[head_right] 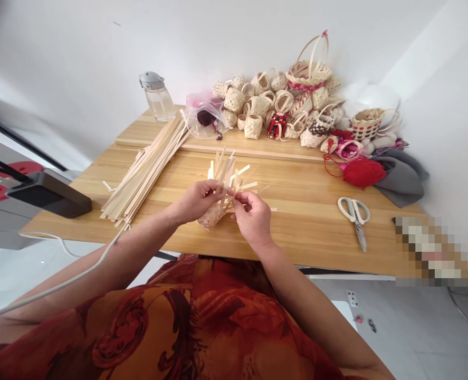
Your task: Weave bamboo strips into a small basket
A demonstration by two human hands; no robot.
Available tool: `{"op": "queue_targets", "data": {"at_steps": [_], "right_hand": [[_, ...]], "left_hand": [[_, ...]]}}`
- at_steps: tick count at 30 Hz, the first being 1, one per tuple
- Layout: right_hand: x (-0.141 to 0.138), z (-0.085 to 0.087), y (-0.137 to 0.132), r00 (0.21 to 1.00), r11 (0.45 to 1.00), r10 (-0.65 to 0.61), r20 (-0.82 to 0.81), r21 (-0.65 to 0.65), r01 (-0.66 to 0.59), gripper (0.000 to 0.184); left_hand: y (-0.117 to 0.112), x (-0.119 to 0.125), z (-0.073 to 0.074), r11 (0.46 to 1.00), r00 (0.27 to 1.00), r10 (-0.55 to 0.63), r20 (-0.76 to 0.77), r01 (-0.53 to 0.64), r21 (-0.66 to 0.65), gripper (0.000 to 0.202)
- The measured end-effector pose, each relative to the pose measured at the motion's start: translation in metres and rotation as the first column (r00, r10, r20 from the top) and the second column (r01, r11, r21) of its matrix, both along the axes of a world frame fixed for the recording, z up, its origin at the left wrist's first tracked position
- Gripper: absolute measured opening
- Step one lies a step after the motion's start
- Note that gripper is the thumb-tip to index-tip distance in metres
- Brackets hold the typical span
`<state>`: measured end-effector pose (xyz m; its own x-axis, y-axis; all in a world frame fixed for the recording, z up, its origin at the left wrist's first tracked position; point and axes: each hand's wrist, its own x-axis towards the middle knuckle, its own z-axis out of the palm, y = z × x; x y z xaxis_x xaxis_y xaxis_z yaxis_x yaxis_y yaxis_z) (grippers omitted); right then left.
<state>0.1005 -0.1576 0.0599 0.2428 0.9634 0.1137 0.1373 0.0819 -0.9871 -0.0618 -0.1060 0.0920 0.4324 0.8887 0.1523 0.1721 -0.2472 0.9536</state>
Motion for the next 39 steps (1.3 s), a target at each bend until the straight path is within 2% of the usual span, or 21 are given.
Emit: {"op": "queue_targets", "data": {"at_steps": [6,9,18,24,29,34,36,39], "right_hand": [[0.006,0.003,-0.003,0.994,0.994,0.112,-0.017,-0.011,-0.112,0.023],[0.011,0.004,-0.002,0.988,0.988,0.156,0.008,0.017,-0.157,0.024],[0.046,0.005,0.018,0.990,0.990,0.138,0.038,0.017,-0.139,0.018],[0.055,0.003,0.032,0.985,0.991,0.067,0.160,0.104,-0.085,0.013],[0.056,0.002,0.040,0.979,0.993,0.055,0.197,0.089,-0.074,0.009],[0.047,0.005,0.047,0.988,0.994,-0.016,0.155,0.111,-0.001,0.012],[0.041,0.005,0.049,0.991,0.994,-0.035,0.132,0.110,0.021,0.013],[0.032,0.005,0.052,0.995,0.997,-0.021,0.096,0.080,0.013,0.015]], "left_hand": [[0.011,-0.002,-0.004,0.999,0.999,0.004,0.048,-0.006,0.044,0.036],[0.022,0.000,-0.006,0.999,0.999,0.015,0.033,-0.017,0.046,0.030],[0.050,0.027,0.000,0.997,0.995,-0.071,-0.071,0.073,0.016,0.027],[0.060,0.042,0.000,0.995,0.995,-0.098,0.013,0.098,-0.006,0.021],[0.057,0.037,-0.002,0.994,0.994,-0.098,0.044,0.096,0.054,0.020],[0.056,0.028,0.003,0.981,0.983,-0.168,0.072,0.159,0.109,0.015],[0.057,0.022,0.004,0.978,0.977,-0.194,0.094,0.185,0.092,0.018],[0.059,0.009,0.005,0.974,0.966,-0.226,0.129,0.225,0.023,0.032]]}}
